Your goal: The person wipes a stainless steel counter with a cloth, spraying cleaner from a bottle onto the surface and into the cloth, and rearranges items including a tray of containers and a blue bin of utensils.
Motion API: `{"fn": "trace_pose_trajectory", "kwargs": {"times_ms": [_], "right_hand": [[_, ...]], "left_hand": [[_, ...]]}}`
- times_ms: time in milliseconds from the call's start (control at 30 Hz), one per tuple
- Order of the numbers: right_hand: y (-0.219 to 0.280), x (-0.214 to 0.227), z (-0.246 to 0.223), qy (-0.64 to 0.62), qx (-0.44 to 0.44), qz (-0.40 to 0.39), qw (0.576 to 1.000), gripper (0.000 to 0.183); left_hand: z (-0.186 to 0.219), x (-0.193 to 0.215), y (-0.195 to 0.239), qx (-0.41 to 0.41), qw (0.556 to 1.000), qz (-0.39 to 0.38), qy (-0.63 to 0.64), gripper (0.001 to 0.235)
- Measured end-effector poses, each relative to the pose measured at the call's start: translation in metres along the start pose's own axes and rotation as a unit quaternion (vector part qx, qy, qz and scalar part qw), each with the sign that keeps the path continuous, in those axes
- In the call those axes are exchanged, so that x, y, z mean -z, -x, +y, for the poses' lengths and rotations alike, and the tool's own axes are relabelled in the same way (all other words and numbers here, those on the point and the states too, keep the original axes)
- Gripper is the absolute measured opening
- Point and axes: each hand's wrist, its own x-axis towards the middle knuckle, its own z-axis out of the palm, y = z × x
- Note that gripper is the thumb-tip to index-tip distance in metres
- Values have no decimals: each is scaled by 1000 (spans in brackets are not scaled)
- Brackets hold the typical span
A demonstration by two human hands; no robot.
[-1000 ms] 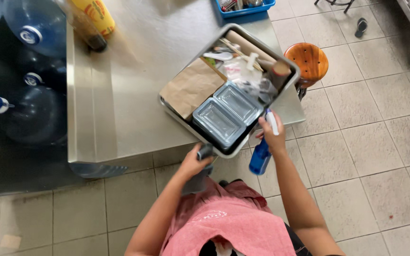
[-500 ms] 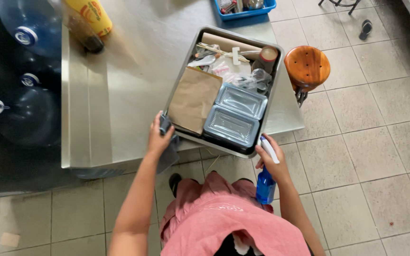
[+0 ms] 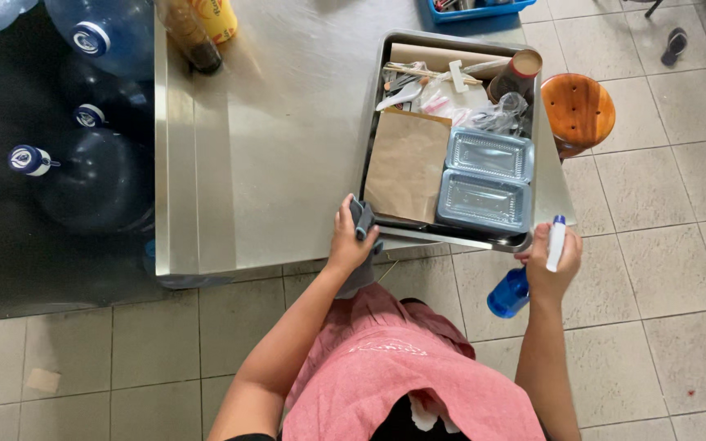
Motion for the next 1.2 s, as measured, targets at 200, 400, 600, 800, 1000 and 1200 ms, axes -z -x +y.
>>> {"fn": "trace_pose_trajectory", "kwargs": {"times_ms": [200, 400, 600, 800, 1000, 1200], "right_hand": [[42, -16, -90, 26, -103, -91, 990, 34], [74, -99, -143, -42, -25, -267, 962, 40], [90, -171, -160, 37, -17, -313, 949, 46], [101, -214, -188, 30, -6, -283, 959, 40], [103, -247, -212, -31, 17, -285, 958, 41], [61, -275, -227, -84, 120, -249, 957, 39]], "left_hand": [[7, 59, 6, 66, 987, -111, 93, 77], [-15, 116, 2, 67, 972, 65, 214, 62], [-31, 194, -19, 66, 978, 152, 127, 42], [-21, 245, -63, 25, 982, 147, 117, 37], [-11, 257, -108, -54, 986, 144, 72, 29], [-11, 245, -139, -129, 972, 196, -28, 19]]}}
